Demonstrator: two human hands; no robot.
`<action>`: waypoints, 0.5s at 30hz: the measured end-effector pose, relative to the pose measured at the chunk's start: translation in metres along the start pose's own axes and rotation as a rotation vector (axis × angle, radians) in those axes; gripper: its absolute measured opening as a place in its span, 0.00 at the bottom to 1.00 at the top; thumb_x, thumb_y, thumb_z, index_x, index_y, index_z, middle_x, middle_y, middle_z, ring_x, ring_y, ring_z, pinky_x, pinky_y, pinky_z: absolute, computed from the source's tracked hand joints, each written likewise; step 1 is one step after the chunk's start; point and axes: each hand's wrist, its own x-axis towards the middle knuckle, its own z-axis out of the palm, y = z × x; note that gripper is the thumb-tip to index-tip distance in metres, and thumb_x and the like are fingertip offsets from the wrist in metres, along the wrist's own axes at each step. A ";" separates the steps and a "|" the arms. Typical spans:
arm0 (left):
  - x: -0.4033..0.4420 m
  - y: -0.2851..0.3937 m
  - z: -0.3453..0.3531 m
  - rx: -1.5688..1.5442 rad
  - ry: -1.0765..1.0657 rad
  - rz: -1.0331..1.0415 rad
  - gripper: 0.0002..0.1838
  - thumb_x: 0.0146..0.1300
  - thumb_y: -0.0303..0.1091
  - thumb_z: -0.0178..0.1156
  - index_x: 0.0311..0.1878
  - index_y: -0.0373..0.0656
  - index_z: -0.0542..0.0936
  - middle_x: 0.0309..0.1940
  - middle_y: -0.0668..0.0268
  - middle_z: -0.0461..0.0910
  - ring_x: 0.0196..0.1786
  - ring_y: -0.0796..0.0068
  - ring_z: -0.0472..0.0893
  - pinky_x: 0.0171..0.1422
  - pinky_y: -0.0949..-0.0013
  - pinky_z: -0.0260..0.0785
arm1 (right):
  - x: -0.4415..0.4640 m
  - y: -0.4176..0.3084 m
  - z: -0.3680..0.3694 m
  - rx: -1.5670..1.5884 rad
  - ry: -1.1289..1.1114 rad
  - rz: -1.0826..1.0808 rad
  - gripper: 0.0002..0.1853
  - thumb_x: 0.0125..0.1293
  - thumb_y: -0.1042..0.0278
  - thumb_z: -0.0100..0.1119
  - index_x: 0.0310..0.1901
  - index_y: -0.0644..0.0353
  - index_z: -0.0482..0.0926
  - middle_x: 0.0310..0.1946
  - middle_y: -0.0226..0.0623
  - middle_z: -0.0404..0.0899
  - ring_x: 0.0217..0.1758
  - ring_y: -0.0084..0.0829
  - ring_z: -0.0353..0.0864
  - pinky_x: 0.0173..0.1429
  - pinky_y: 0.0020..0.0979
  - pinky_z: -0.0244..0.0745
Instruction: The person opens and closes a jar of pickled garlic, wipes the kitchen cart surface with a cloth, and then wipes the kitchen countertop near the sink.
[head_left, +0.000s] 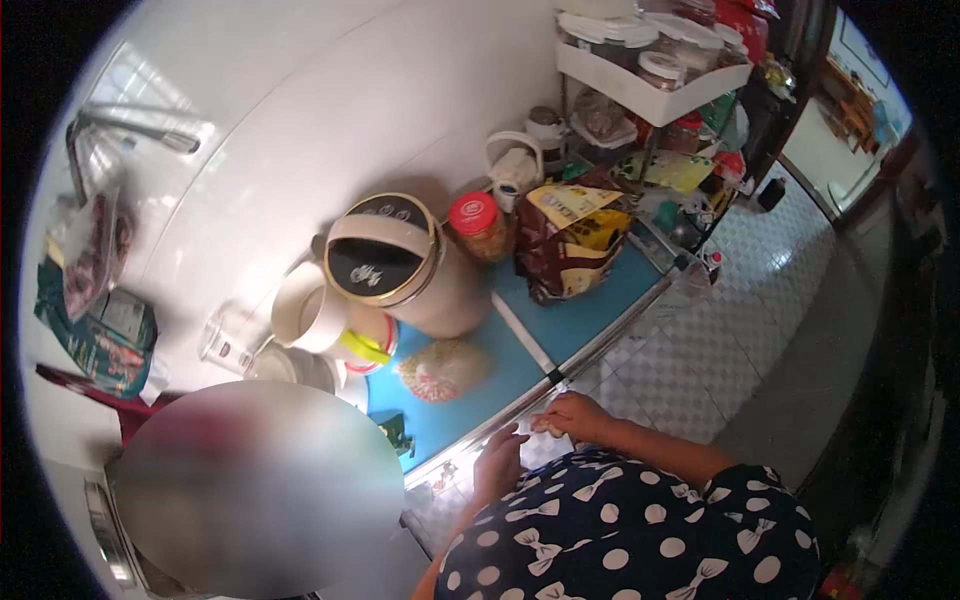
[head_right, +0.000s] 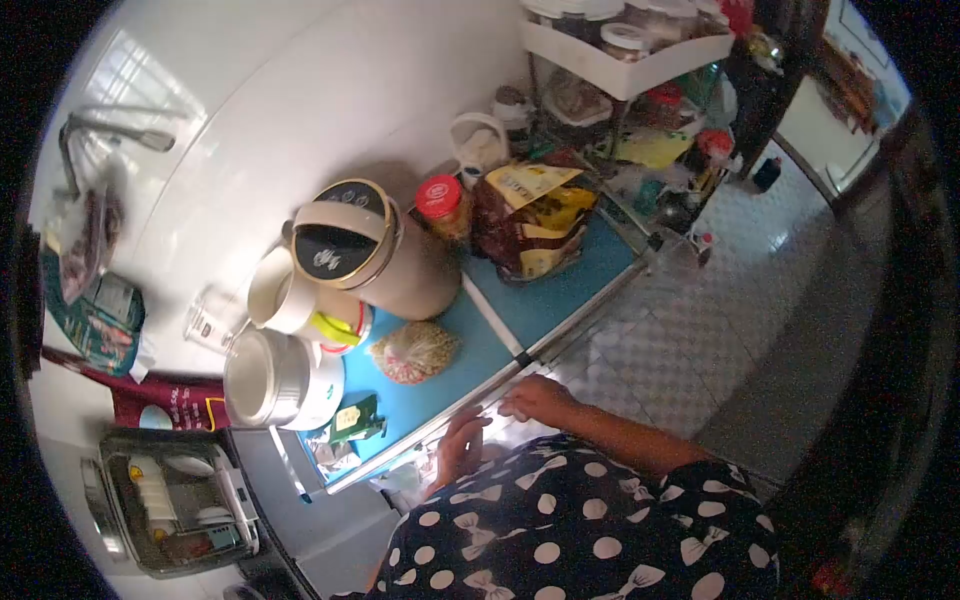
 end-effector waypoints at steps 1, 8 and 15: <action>0.008 0.007 0.004 -0.002 -0.038 0.011 0.09 0.61 0.25 0.58 0.43 0.45 0.82 0.53 0.57 0.78 0.54 0.56 0.79 0.55 0.61 0.73 | -0.009 0.005 -0.010 0.028 -0.019 0.107 0.18 0.64 0.53 0.56 0.37 0.62 0.82 0.28 0.40 0.80 0.35 0.39 0.79 0.45 0.40 0.74; 0.053 0.014 0.037 -0.102 -0.320 0.171 0.15 0.62 0.22 0.54 0.50 0.46 0.80 0.54 0.56 0.78 0.56 0.55 0.79 0.58 0.61 0.72 | -0.069 0.060 -0.012 0.476 0.385 0.401 0.14 0.65 0.60 0.59 0.39 0.65 0.83 0.30 0.39 0.83 0.30 0.30 0.80 0.37 0.33 0.75; 0.081 0.019 0.054 -0.109 -0.480 0.414 0.13 0.61 0.22 0.56 0.47 0.44 0.82 0.49 0.54 0.81 0.53 0.56 0.81 0.56 0.61 0.73 | -0.114 0.036 0.003 0.639 0.671 0.524 0.17 0.67 0.57 0.56 0.40 0.66 0.82 0.31 0.38 0.81 0.32 0.27 0.78 0.40 0.31 0.74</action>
